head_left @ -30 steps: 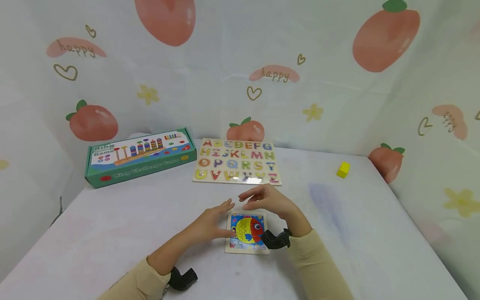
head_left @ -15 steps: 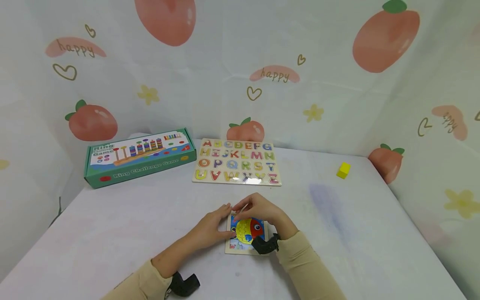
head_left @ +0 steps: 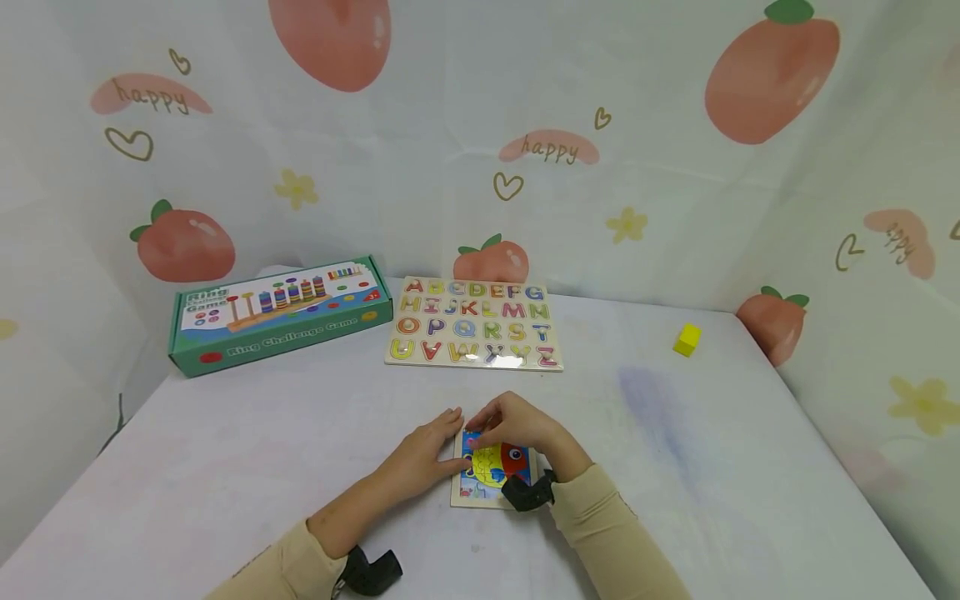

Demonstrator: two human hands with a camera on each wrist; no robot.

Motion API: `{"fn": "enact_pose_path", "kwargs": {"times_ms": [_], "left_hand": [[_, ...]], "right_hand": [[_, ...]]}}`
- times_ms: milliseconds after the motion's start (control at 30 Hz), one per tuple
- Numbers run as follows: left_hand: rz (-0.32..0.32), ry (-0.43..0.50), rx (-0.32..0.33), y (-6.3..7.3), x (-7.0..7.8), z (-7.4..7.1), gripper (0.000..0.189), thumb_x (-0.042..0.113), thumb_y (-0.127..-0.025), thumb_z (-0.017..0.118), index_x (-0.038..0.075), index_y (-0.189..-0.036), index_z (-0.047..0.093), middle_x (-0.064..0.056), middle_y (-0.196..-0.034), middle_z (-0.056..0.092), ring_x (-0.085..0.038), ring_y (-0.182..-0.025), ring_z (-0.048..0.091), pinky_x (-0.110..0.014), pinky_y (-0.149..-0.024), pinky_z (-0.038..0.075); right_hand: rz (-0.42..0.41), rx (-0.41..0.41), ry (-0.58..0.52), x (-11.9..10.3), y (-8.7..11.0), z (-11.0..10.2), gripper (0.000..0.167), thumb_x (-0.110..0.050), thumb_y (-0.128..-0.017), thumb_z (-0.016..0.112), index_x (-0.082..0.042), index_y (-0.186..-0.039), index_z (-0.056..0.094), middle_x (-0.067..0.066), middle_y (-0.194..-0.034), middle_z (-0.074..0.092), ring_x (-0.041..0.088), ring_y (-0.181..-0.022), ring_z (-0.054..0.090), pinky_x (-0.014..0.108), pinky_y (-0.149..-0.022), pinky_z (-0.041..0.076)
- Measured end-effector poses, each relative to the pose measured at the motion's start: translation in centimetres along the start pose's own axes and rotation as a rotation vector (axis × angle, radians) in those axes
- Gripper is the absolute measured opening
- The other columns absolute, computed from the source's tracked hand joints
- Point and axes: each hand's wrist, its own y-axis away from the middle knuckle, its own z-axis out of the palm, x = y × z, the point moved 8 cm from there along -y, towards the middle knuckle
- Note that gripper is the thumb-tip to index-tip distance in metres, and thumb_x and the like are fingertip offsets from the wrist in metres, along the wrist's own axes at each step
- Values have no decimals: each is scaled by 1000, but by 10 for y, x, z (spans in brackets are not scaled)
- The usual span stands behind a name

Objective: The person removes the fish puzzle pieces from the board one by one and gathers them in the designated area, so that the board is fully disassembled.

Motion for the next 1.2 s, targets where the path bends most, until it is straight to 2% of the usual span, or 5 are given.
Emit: {"fn": "enact_pose_path", "kwargs": {"times_ms": [367, 667, 800, 1100, 1200], "left_hand": [[-7, -16, -7, 0, 1, 0, 67, 28, -84, 69, 0, -138, 42, -15, -148, 37, -33, -138, 31, -53, -108, 32], [-10, 4, -10, -1, 0, 2, 68, 28, -84, 69, -1, -139, 41, -16, -148, 36, -33, -139, 30, -54, -108, 30], [-7, 13, -7, -1, 1, 2, 67, 26, -83, 69, -1, -138, 42, -16, -147, 37, -33, -138, 31, -54, -108, 31], [-3, 4, -2, -1, 1, 1, 67, 27, -83, 70, 0, -137, 43, -16, -147, 38, -33, -138, 31, -54, -107, 32], [-6, 2, -2, -1, 1, 1, 67, 27, -83, 70, 0, -138, 42, -16, -147, 37, -33, -138, 31, -53, -108, 32]], "right_hand": [[-45, -44, 117, -8, 6, 1, 29, -8, -81, 71, -3, -109, 69, 6, -94, 67, 12, -74, 55, 24, -71, 54], [-69, -17, 86, -6, -1, 5, 20, -4, -82, 68, -3, -102, 67, 4, -82, 58, 12, -73, 51, 20, -68, 49], [-67, -2, 98, -6, -3, 7, 19, -5, -82, 69, -4, -100, 64, 3, -82, 55, 13, -74, 49, 20, -67, 46], [-54, 22, 137, -7, -2, 6, 17, -8, -83, 69, -6, -99, 63, 3, -90, 56, 16, -84, 52, 31, -81, 51], [-54, 34, 146, -7, -3, 6, 15, -7, -83, 68, -7, -98, 63, 3, -91, 57, 16, -84, 53, 32, -81, 51]]}}
